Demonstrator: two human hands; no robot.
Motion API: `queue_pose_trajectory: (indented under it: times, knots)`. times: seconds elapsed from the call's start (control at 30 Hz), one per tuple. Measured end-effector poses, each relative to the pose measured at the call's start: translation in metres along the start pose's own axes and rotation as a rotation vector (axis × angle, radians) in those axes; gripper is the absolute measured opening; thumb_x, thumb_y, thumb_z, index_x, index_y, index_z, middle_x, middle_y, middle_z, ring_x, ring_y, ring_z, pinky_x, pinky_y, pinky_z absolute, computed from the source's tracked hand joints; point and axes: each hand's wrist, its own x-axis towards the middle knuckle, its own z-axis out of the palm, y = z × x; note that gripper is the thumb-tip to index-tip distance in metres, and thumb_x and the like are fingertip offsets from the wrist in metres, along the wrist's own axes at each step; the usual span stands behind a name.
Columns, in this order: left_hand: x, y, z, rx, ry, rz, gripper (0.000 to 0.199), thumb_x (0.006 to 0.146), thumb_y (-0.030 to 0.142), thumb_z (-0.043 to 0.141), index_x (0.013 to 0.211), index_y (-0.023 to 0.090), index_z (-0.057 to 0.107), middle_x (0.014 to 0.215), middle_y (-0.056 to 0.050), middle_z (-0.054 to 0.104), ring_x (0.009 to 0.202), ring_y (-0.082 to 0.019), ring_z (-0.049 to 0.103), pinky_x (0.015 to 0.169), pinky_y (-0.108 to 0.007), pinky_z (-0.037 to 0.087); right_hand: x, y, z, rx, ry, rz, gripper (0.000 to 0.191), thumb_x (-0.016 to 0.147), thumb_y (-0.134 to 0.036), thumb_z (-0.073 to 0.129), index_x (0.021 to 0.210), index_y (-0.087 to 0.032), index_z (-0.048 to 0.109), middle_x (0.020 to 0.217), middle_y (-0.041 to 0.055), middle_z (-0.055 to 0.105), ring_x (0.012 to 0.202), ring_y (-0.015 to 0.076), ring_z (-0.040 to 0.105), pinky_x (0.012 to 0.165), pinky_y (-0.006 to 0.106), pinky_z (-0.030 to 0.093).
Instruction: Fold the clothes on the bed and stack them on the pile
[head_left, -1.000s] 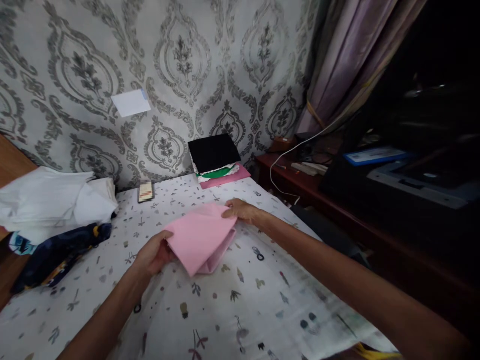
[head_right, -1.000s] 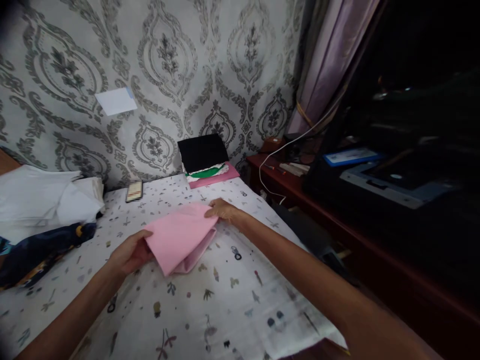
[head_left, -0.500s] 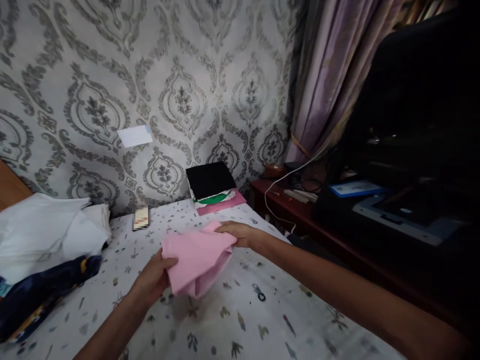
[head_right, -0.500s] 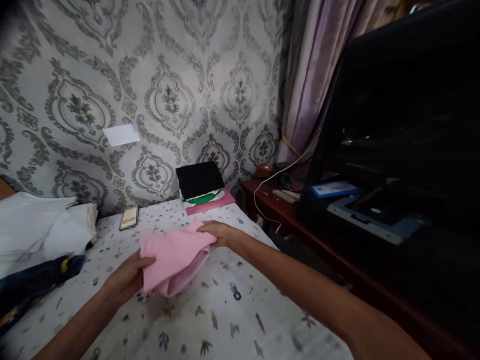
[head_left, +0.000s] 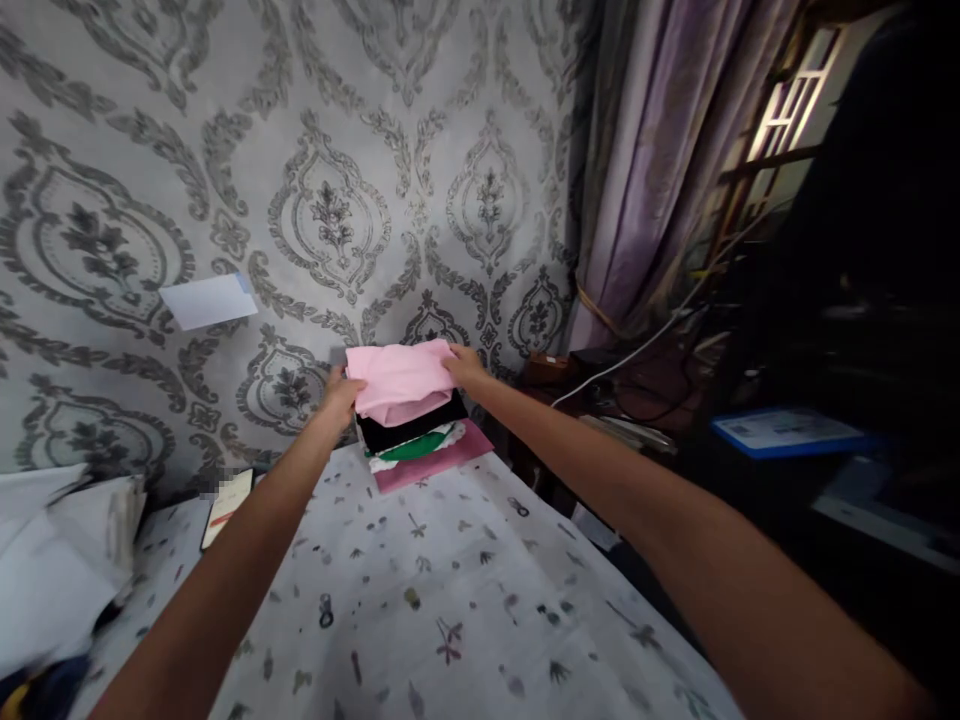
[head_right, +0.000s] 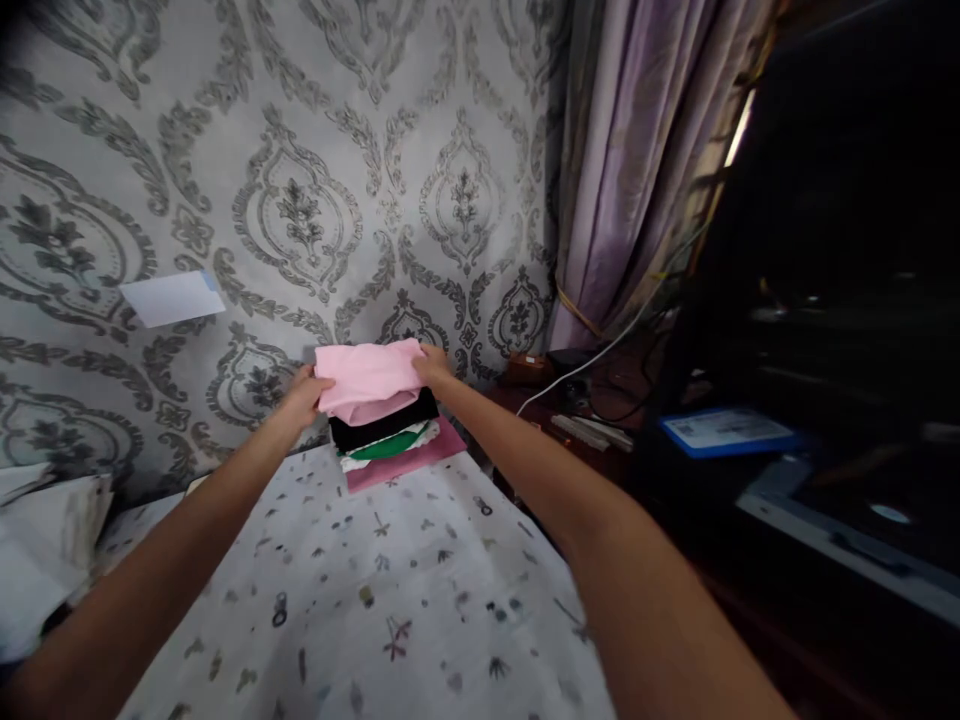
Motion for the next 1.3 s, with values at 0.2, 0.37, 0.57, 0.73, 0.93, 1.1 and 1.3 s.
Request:
queue_pose_trajectory:
  times: [0.2, 0.37, 0.57, 0.73, 0.93, 1.1, 1.3]
  knots:
    - [0.030, -0.050, 0.014, 0.244, 0.135, -0.054, 0.044, 0.073, 0.010, 0.061, 0.116, 0.016, 0.054, 0.101, -0.012, 0.070, 0.093, -0.027, 0.071, 0.067, -0.032, 0.057, 0.013, 0.043, 0.029, -0.290, 0.118, 0.052, 0.043, 0.080, -0.019, 0.055, 0.123, -0.017, 0.062, 0.119, 0.0125, 0.070, 0.114, 0.0294, 0.062, 0.099, 0.041, 0.047]
    - [0.016, -0.022, 0.008, 0.507, 0.195, 0.195, 0.059, 0.076, 0.015, 0.065, 0.132, 0.016, 0.049, 0.134, -0.020, 0.059, 0.129, -0.037, 0.054, 0.099, -0.050, 0.049, 0.007, 0.022, 0.022, -0.430, 0.151, -0.053, 0.048, 0.086, -0.023, 0.053, 0.133, -0.017, 0.055, 0.136, 0.0161, 0.060, 0.128, 0.0336, 0.051, 0.107, 0.049, 0.039]
    - [0.012, -0.017, 0.035, 1.108, -0.116, 0.875, 0.046, 0.097, 0.025, 0.042, 0.142, 0.016, 0.047, 0.151, -0.016, 0.048, 0.142, -0.030, 0.040, 0.118, -0.050, 0.028, 0.005, 0.005, 0.057, -0.791, -0.010, -0.466, 0.041, 0.099, -0.024, 0.033, 0.132, -0.020, 0.057, 0.138, 0.0138, 0.059, 0.130, 0.0302, 0.046, 0.109, 0.053, 0.032]
    - [0.022, -0.057, 0.038, 1.173, -0.142, 0.683, 0.050, 0.101, 0.041, 0.036, 0.144, 0.019, 0.046, 0.153, -0.014, 0.047, 0.140, -0.030, 0.043, 0.114, -0.049, 0.033, 0.000, 0.037, 0.078, -0.890, -0.070, -0.482, 0.045, 0.101, -0.037, 0.036, 0.140, -0.022, 0.053, 0.145, 0.0123, 0.055, 0.132, 0.0304, 0.045, 0.109, 0.054, 0.032]
    - [0.027, -0.053, 0.033, 1.192, -0.215, 0.577, 0.054, 0.098, 0.050, 0.038, 0.145, 0.023, 0.046, 0.142, -0.014, 0.055, 0.130, -0.030, 0.054, 0.106, -0.045, 0.043, 0.001, 0.033, 0.074, -0.922, -0.130, -0.427, 0.047, 0.100, -0.040, 0.038, 0.139, -0.022, 0.056, 0.144, 0.0122, 0.057, 0.130, 0.0318, 0.050, 0.110, 0.054, 0.033]
    - [0.023, -0.049, 0.033, 1.189, -0.200, 0.586, 0.053, 0.099, 0.048, 0.037, 0.145, 0.023, 0.046, 0.145, -0.014, 0.054, 0.133, -0.030, 0.051, 0.108, -0.048, 0.042, 0.000, 0.033, 0.076, -0.926, -0.124, -0.406, 0.048, 0.100, -0.041, 0.037, 0.141, -0.023, 0.053, 0.146, 0.0125, 0.055, 0.133, 0.0335, 0.046, 0.109, 0.060, 0.032]
    - [-0.010, -0.051, 0.029, 1.214, -0.167, 0.640, 0.057, 0.101, 0.048, 0.036, 0.152, 0.022, 0.040, 0.165, -0.016, 0.027, 0.153, -0.032, 0.023, 0.117, -0.064, 0.024, 0.007, 0.026, 0.070, -0.914, -0.193, -0.377, 0.049, 0.101, -0.040, 0.035, 0.144, -0.023, 0.048, 0.151, 0.0121, 0.051, 0.138, 0.0325, 0.042, 0.110, 0.064, 0.030]
